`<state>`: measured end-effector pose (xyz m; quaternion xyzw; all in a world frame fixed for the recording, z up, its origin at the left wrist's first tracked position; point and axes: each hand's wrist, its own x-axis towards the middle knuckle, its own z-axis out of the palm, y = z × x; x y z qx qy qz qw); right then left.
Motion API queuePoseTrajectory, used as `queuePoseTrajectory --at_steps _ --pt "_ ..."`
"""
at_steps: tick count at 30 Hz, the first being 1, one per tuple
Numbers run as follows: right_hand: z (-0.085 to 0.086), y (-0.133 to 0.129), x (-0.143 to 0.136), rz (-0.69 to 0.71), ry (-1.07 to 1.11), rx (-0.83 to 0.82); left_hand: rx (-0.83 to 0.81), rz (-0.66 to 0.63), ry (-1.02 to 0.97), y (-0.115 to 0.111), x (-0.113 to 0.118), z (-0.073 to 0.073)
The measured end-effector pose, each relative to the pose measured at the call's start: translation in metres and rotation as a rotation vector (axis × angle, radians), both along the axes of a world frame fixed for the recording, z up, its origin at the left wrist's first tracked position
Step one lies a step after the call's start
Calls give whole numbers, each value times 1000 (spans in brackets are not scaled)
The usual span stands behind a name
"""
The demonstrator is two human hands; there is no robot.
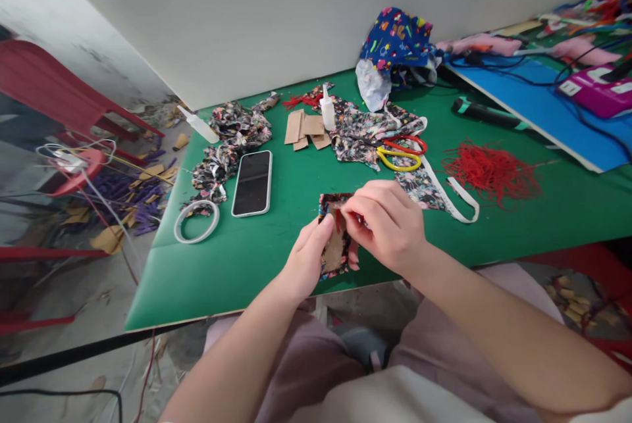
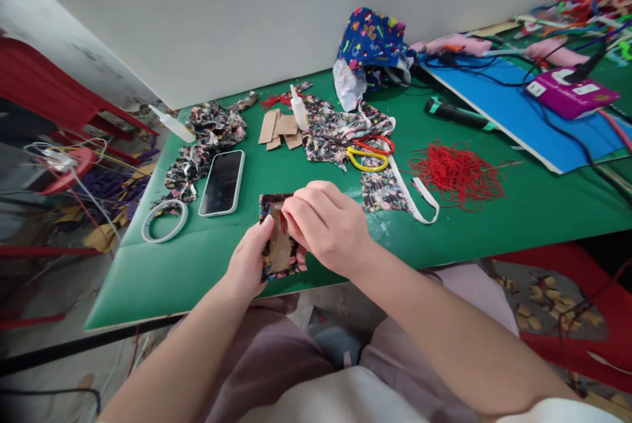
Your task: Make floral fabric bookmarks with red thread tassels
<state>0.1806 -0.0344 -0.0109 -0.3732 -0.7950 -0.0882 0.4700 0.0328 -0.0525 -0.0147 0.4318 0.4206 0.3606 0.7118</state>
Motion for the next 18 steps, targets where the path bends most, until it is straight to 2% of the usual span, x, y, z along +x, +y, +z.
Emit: queuePoseTrajectory --at_steps 8,18 --pt "-3 0 -2 9 -20 58 25 13 0 2 -1 2" --pt "-1 -2 -4 12 -44 116 27 45 -98 3 -2 -2"
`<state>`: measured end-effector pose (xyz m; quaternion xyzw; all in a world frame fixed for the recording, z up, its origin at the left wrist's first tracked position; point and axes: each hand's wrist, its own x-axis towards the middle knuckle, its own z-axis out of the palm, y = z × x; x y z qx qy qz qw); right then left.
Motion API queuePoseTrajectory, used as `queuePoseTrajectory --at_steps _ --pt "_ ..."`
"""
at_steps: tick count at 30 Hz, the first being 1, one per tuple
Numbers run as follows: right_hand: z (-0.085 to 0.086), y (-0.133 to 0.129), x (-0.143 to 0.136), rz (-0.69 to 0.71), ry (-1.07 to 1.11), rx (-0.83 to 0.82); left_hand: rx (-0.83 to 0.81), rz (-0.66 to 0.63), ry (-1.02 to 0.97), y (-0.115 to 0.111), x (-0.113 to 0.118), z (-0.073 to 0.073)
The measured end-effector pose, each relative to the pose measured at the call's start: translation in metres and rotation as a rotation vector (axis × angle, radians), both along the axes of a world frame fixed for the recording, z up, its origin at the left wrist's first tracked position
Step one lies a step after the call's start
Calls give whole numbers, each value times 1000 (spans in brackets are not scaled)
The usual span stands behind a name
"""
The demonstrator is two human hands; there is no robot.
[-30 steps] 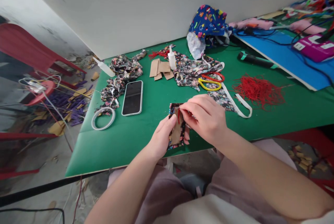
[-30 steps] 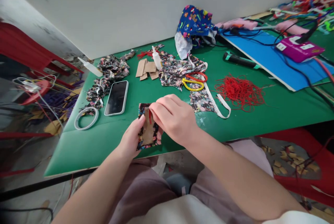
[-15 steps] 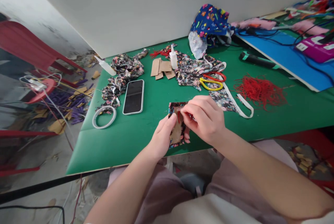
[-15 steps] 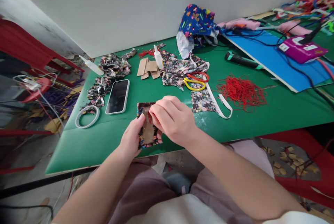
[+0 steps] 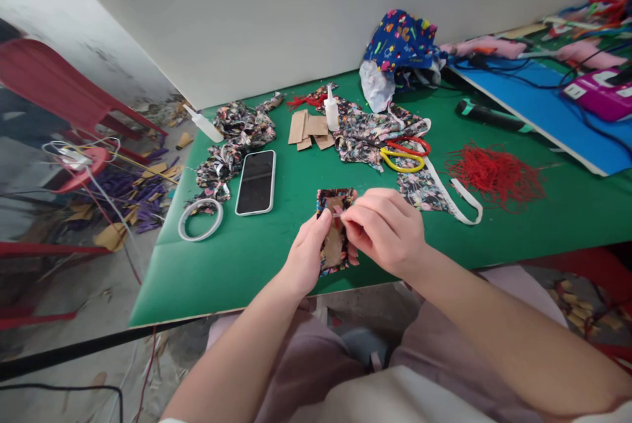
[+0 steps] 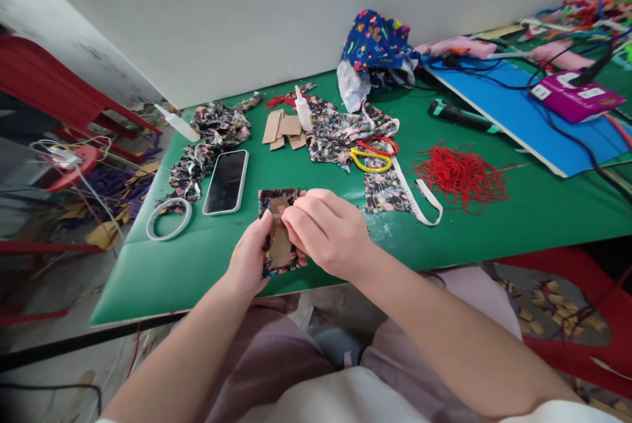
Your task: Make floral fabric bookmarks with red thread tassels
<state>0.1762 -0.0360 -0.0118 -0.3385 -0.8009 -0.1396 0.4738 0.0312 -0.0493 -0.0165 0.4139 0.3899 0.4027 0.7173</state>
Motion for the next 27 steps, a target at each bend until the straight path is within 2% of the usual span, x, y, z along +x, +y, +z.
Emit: queuePoseTrajectory --at_steps 11,18,22,25,27 --pt "-2 -3 -3 28 -21 -6 -7 170 -39 5 1 -2" --pt "-3 -9 -6 96 -14 -80 6 277 -69 13 0 3" --pt "1 -11 -7 149 106 -250 -16 385 -6 26 -9 0" --pt "8 -9 -3 101 233 -463 69 533 126 37 -20 -6" --pt "11 -5 -1 80 285 -622 109 583 201 43 -27 -8"
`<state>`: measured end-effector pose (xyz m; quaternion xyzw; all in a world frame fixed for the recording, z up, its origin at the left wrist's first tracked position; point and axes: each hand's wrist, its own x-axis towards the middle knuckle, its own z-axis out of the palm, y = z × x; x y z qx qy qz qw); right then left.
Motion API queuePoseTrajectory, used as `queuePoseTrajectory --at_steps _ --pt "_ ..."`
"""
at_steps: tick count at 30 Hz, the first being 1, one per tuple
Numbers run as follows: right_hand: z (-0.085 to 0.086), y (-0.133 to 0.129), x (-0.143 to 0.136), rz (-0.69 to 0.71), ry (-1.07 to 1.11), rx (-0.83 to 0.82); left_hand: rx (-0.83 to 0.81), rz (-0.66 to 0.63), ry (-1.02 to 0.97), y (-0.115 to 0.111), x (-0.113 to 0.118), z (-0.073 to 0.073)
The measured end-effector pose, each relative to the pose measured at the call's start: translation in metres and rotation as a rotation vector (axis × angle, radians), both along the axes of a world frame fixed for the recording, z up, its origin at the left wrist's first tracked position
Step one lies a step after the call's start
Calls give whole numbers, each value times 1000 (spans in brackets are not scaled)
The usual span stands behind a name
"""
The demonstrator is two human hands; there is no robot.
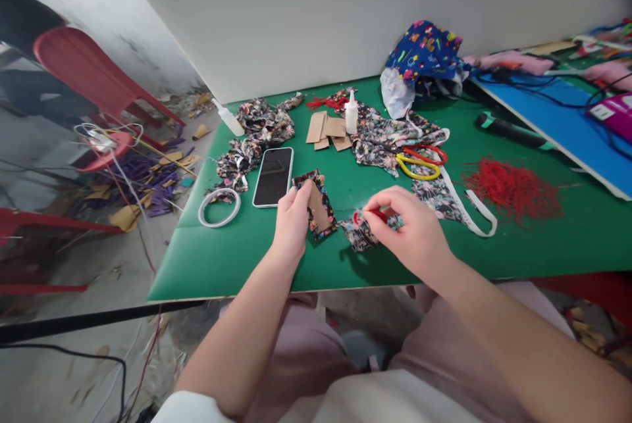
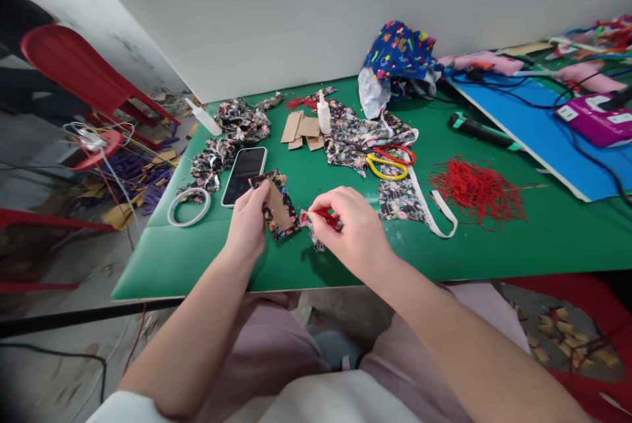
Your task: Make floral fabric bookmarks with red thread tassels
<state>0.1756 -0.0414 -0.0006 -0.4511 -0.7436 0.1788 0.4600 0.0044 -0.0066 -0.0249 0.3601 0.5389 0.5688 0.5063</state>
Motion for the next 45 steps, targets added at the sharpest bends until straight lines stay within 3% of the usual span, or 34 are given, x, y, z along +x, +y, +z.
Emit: queuePoseTrajectory --at_steps 4,10,16,20,23,27,37,45 --pt "1 6 2 -13 76 -230 25 26 136 6 -12 -1" --pt "-5 11 2 4 91 -283 18 -2 316 3 -25 -9" --pt "-11 20 6 -23 53 -301 38 -145 1065 -23 -34 -10" --pt "-13 29 2 -23 4 -333 221 -53 1354 -31 -32 2" --pt "-14 37 -5 27 -49 -388 403 -100 1280 -29 -24 10" --pt "-16 48 -8 131 -47 -513 553 -229 1187 -21 -8 8" --pt "-20 72 -4 284 116 -821 532 -174 1238 -5 0 -1" --pt "-29 80 -2 283 37 -871 491 -218 1188 -2 -2 -8"
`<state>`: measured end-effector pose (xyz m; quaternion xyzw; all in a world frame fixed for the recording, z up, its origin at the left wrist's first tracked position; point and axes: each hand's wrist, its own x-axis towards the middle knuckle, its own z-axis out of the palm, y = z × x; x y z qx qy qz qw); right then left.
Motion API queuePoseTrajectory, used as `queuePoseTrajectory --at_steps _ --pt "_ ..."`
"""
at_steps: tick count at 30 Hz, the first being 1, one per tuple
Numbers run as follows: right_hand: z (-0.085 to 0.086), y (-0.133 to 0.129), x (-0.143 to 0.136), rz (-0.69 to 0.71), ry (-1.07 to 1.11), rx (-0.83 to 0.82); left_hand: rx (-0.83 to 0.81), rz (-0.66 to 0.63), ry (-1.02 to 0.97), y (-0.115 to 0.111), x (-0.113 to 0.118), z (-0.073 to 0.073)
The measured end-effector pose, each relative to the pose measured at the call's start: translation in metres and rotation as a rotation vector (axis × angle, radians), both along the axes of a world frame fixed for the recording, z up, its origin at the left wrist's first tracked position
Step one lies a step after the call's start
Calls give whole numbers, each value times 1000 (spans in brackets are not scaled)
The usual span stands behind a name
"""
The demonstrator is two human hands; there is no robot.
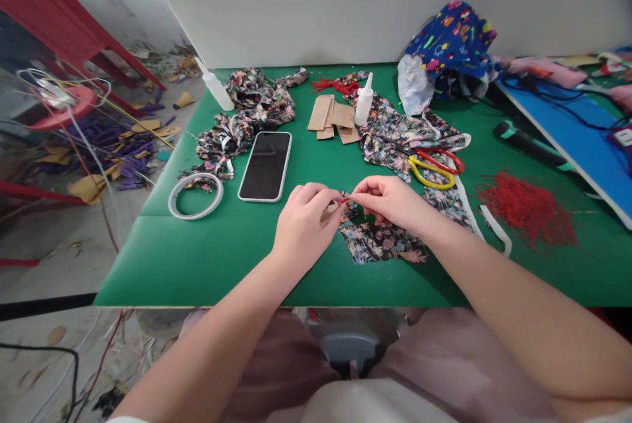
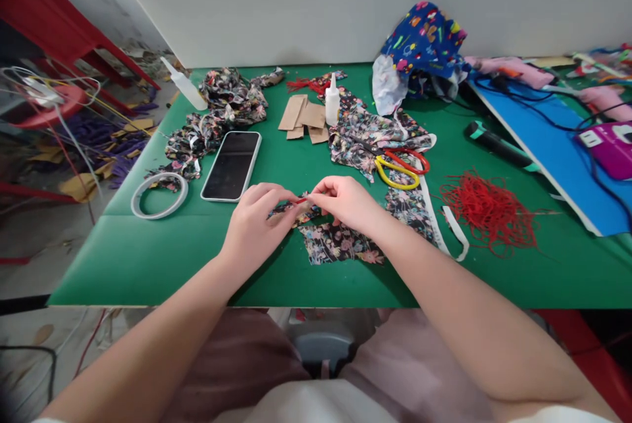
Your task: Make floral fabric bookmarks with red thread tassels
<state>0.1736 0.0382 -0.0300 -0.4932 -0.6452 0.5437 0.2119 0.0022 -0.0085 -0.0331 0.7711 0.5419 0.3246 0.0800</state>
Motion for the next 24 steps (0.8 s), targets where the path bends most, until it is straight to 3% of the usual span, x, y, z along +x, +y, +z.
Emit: queuePoseTrajectory --at_steps 12,24 --pt "-5 11 -1 106 -321 199 -85 24 201 1 0 -7" --pt "1 18 -5 130 -434 169 -149 27 250 4 2 -9"
